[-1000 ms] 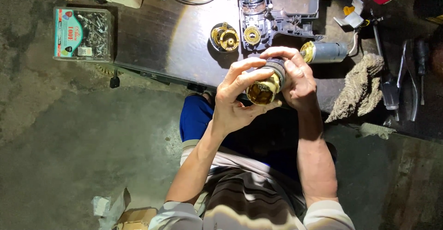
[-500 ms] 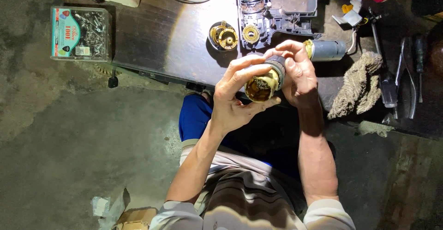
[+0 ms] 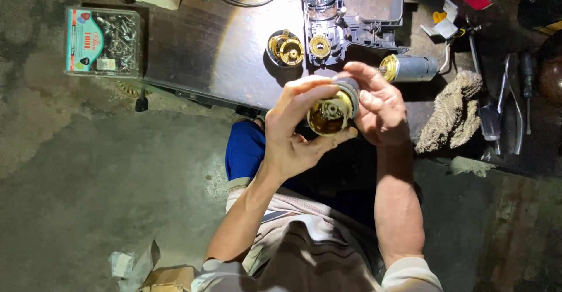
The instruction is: The person cleans a cylindrical mechanical part using a rag and a small tool. They wipe the exterior and interior of the part, then use a tool to scrape or clean the inside before wiping it again.
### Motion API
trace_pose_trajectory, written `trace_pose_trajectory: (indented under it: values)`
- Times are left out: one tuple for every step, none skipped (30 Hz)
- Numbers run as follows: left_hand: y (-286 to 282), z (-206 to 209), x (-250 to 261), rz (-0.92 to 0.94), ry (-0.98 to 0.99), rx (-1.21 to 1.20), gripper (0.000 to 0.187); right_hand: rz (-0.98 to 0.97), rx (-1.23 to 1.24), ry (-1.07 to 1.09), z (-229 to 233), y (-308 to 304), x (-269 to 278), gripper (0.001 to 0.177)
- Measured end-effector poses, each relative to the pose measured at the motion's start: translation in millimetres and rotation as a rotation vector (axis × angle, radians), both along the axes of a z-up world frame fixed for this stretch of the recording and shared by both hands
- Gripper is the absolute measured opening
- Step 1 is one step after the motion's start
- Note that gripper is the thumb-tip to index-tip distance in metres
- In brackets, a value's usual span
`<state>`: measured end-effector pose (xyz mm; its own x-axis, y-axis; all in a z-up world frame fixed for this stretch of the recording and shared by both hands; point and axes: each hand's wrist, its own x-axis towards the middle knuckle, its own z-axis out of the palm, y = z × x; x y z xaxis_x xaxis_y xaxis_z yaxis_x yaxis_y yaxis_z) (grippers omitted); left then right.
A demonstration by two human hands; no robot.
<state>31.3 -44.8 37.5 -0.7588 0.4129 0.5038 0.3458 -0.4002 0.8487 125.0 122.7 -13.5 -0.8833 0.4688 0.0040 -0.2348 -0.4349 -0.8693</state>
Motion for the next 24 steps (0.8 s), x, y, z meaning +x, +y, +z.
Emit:
trace_pose_trajectory:
  values:
    - [-6,6,2,-0.007,0.032,-0.039,0.059,-0.006,0.029,-0.054,-11,1,7,0.056]
    - [-11,11,2,-0.015,0.064,-0.079,0.058,-0.011,0.058,-0.107,-22,2,14,0.056]
    - [-18,11,7,-0.017,0.056,-0.079,0.058,-0.013,0.057,-0.115,-24,-11,25,0.056]
    - [-24,9,11,-0.061,0.053,-0.098,0.057,0.009,0.085,-0.215,-29,-22,36,0.05]
    - [-34,4,21,-0.115,0.028,-0.129,0.056,0.026,0.096,-0.336,-35,-40,55,0.045]
    - [-39,-7,28,-0.126,-0.002,-0.142,0.056,0.021,0.079,-0.365,-65,-47,72,0.045]
    - [-45,-18,36,-0.171,-0.031,-0.172,0.053,0.037,-0.024,-0.369,-95,-59,93,0.045]
    - [-51,-29,45,-0.217,-0.061,-0.201,0.049,0.049,-0.127,-0.37,-124,-70,116,0.046]
    - [-54,-42,48,-0.243,-0.093,-0.221,0.049,0.028,-0.154,-0.399,-155,-86,131,0.046]
    - [-56,-55,53,-0.259,-0.087,-0.241,0.047,0.041,-0.3,-0.377,-184,-103,148,0.047]
    - [-58,-68,58,-0.278,-0.079,-0.262,0.045,0.046,-0.446,-0.347,-213,-121,166,0.05]
    - [-62,-84,67,-0.308,-0.109,-0.283,0.045,0.018,-0.475,-0.371,-239,-130,184,0.05]
    - [-67,-99,73,-0.302,-0.127,-0.274,0.045,0.022,-0.611,-0.325,-266,-138,198,0.053]
    - [-73,-111,78,-0.296,-0.146,-0.266,0.045,0.023,-0.745,-0.274,-290,-148,212,0.057]
    - [-74,-118,81,-0.302,-0.153,-0.275,0.045,0.017,-0.755,-0.278,-266,-143,193,0.057]
    - [-76,-122,82,-0.251,-0.191,-0.28,0.046,-0.046,-0.693,-0.196,-241,-139,174,0.041]
    - [-78,-127,84,-0.192,-0.228,-0.284,0.047,-0.1,-0.626,-0.115,-217,-132,154,0.038]
    - [-79,-127,87,-0.19,-0.234,-0.291,0.047,-0.098,-0.634,-0.121,-219,-136,159,0.038]
    - [-77,-129,88,-0.15,-0.253,-0.286,0.048,-0.091,-0.625,-0.118,-223,-136,161,0.043]
    - [-76,-129,89,-0.109,-0.271,-0.282,0.049,-0.085,-0.615,-0.114,-226,-136,163,0.05]
    - [-75,-129,90,-0.105,-0.27,-0.284,0.049,-0.08,-0.618,-0.114,-216,-134,155,0.05]
    - [-73,-129,92,-0.098,-0.268,-0.281,0.049,-0.076,-0.625,-0.099,-206,-131,148,0.054]
    - [-72,-129,94,-0.092,-0.267,-0.279,0.049,-0.072,-0.633,-0.085,-196,-129,141,0.058]
    - [-71,-130,95,-0.089,-0.266,-0.283,0.049,-0.069,-0.637,-0.085,-196,-126,142,0.058]
